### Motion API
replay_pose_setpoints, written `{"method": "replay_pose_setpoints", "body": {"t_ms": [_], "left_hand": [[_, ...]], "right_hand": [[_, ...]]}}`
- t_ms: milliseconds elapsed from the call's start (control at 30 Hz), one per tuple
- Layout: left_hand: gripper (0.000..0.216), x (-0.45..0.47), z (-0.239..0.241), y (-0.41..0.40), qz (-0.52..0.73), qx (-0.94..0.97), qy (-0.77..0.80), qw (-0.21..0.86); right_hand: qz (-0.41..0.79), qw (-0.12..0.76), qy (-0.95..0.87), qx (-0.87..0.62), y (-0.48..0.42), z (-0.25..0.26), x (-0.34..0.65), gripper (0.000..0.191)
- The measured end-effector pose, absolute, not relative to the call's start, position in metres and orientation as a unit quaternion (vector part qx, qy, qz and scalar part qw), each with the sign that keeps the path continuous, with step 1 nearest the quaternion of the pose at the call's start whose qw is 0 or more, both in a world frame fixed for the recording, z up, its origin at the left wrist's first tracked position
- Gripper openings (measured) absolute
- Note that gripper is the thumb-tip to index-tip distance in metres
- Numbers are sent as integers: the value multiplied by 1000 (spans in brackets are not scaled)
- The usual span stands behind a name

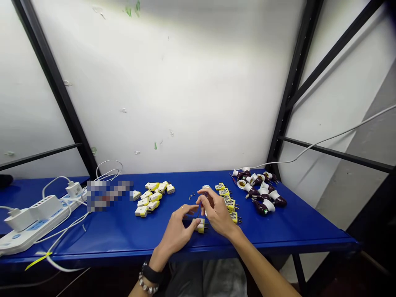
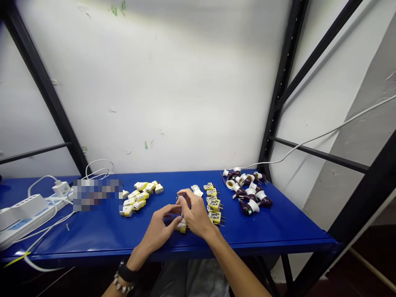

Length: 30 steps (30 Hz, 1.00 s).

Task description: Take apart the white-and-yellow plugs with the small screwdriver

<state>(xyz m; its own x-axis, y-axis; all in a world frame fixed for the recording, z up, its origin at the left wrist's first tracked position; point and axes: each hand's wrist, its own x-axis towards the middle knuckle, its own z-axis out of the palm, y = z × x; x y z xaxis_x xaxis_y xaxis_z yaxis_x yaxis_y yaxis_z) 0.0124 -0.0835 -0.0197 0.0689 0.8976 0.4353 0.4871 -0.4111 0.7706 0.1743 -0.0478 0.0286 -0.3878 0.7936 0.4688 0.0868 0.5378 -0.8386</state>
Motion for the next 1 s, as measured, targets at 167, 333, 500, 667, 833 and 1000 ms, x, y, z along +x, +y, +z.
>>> {"method": "replay_pose_setpoints", "body": {"t_ms": [167, 333, 500, 667, 833, 1000], "left_hand": [[30, 2, -20, -89, 407, 735, 496, 217], [14, 1, -19, -89, 396, 737, 511, 197], [29, -1, -18, -90, 365, 749, 517, 199], [24, -4, -22, -89, 355, 752, 511, 219], [24, -3, -22, -88, 353, 753, 511, 219], [21, -3, -20, -89, 358, 750, 508, 225]], "right_hand": [[410, 517, -695, -285, -44, 24, 177, 25], [424, 544, -666, -284, -40, 20, 176, 29], [415, 522, -685, -294, -41, 22, 179, 26], [378, 458, -748, -298, -47, 28, 180, 18], [353, 421, -785, -286, -51, 33, 181, 19], [324, 410, -799, -297, -53, 33, 184, 20]]}}
